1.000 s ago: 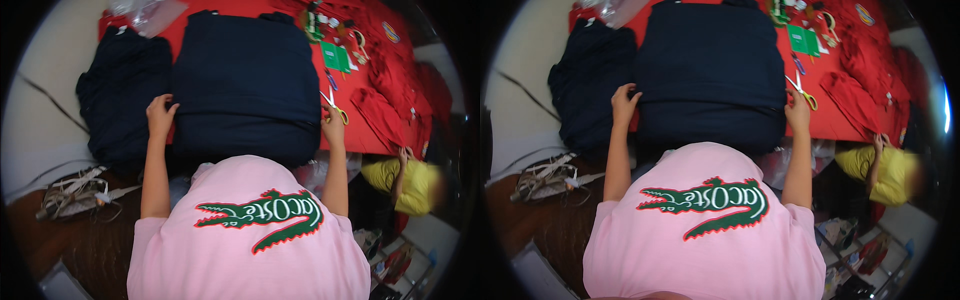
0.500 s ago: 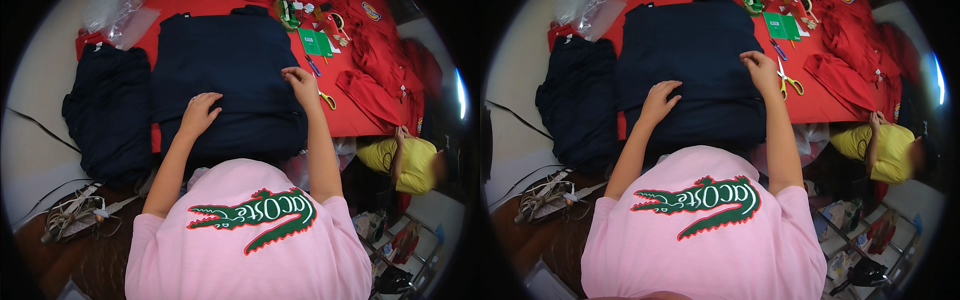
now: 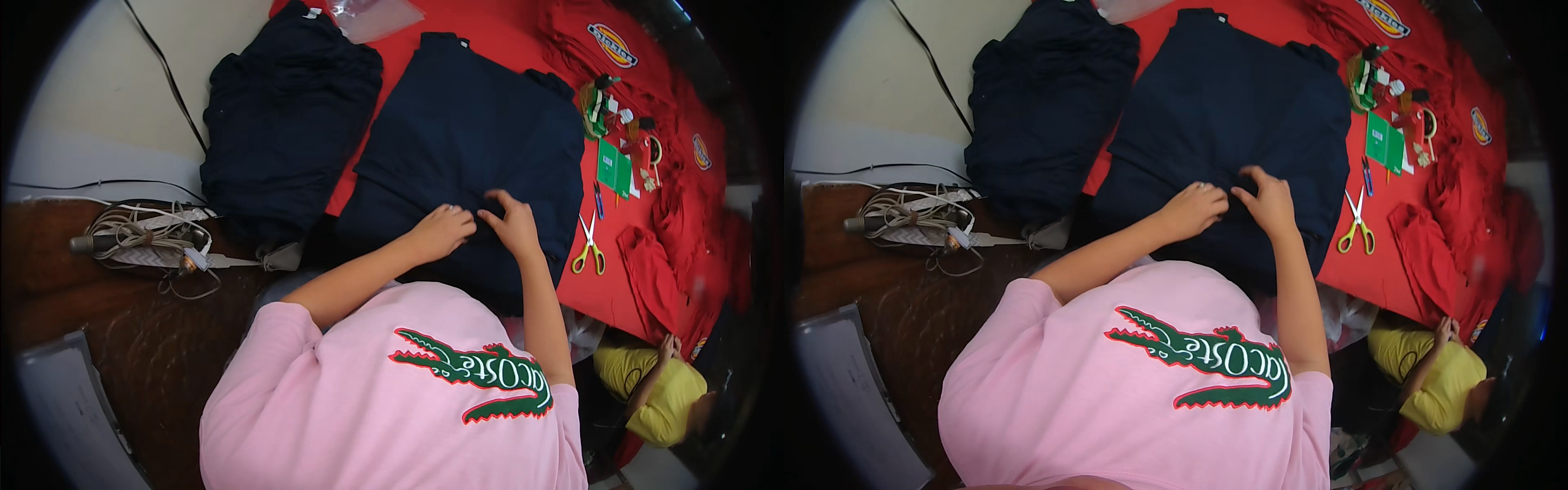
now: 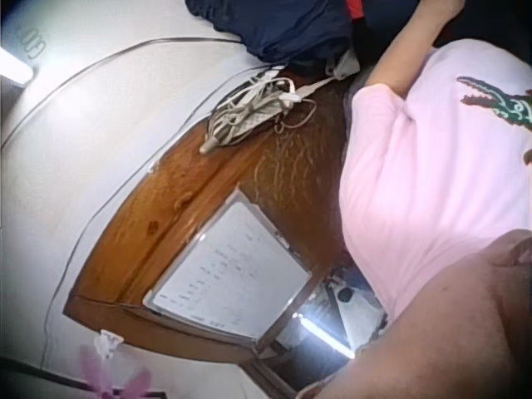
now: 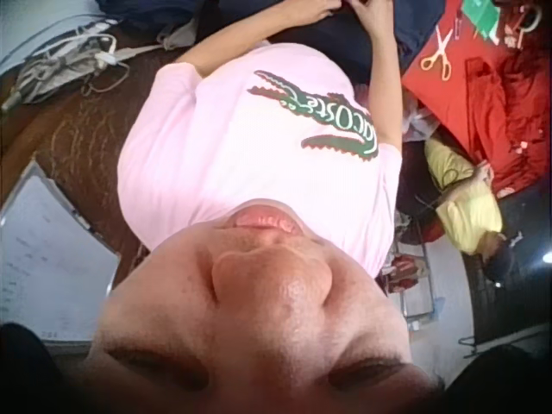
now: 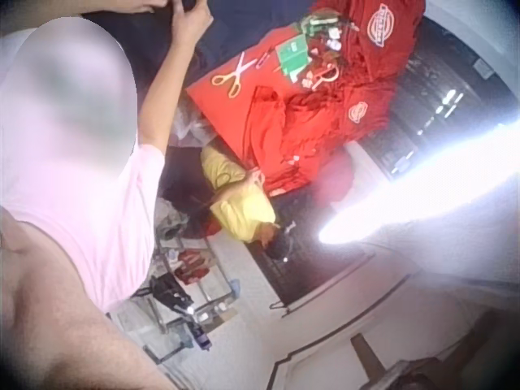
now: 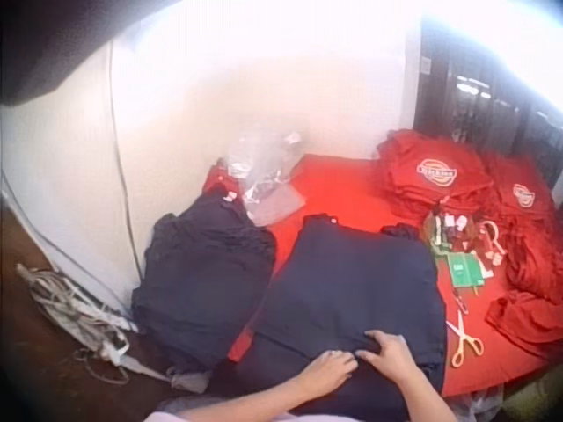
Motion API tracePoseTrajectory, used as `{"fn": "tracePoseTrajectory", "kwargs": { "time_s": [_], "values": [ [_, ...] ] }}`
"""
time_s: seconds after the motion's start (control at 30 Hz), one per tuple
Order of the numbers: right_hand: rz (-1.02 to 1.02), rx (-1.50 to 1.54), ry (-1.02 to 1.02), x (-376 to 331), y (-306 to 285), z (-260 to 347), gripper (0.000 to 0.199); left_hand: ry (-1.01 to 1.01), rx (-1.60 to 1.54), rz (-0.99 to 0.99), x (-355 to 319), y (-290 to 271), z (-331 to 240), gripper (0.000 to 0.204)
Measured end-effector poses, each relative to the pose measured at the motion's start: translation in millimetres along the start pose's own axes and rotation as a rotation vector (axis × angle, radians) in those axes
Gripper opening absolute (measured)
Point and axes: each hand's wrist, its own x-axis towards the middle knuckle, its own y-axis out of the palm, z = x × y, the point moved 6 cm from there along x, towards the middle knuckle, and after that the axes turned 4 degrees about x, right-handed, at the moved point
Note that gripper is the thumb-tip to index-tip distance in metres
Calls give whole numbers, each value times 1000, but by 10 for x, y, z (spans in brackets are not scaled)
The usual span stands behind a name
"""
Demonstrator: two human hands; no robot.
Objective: The person labels and inspects several navy blue tank tops and shirts on a red surface, using a pen to write on tags and handling each garment to check for details.
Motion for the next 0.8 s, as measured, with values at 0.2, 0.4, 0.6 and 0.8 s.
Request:
{"fn": "tracePoseTrajectory", "kwargs": {
  "time_s": [0.2, 0.4, 0.6, 0.8],
  "values": [
    [-151, 63, 173, 160, -133, 38, 15, -461, -182, -252, -235, -414, 65, 61],
    [81, 979, 74, 75, -475, 1533, 29, -789, -86, -668, 255, -917, 257, 103],
    [401, 1631, -313, -1059, -2117, 2318, 55, -709, -297, -662, 235, -1267, 499, 81],
    [-417, 733, -271, -1214, -2438, 1445, 118, -816, -1385, -233, 297, -987, -288, 54]
  ]
}}
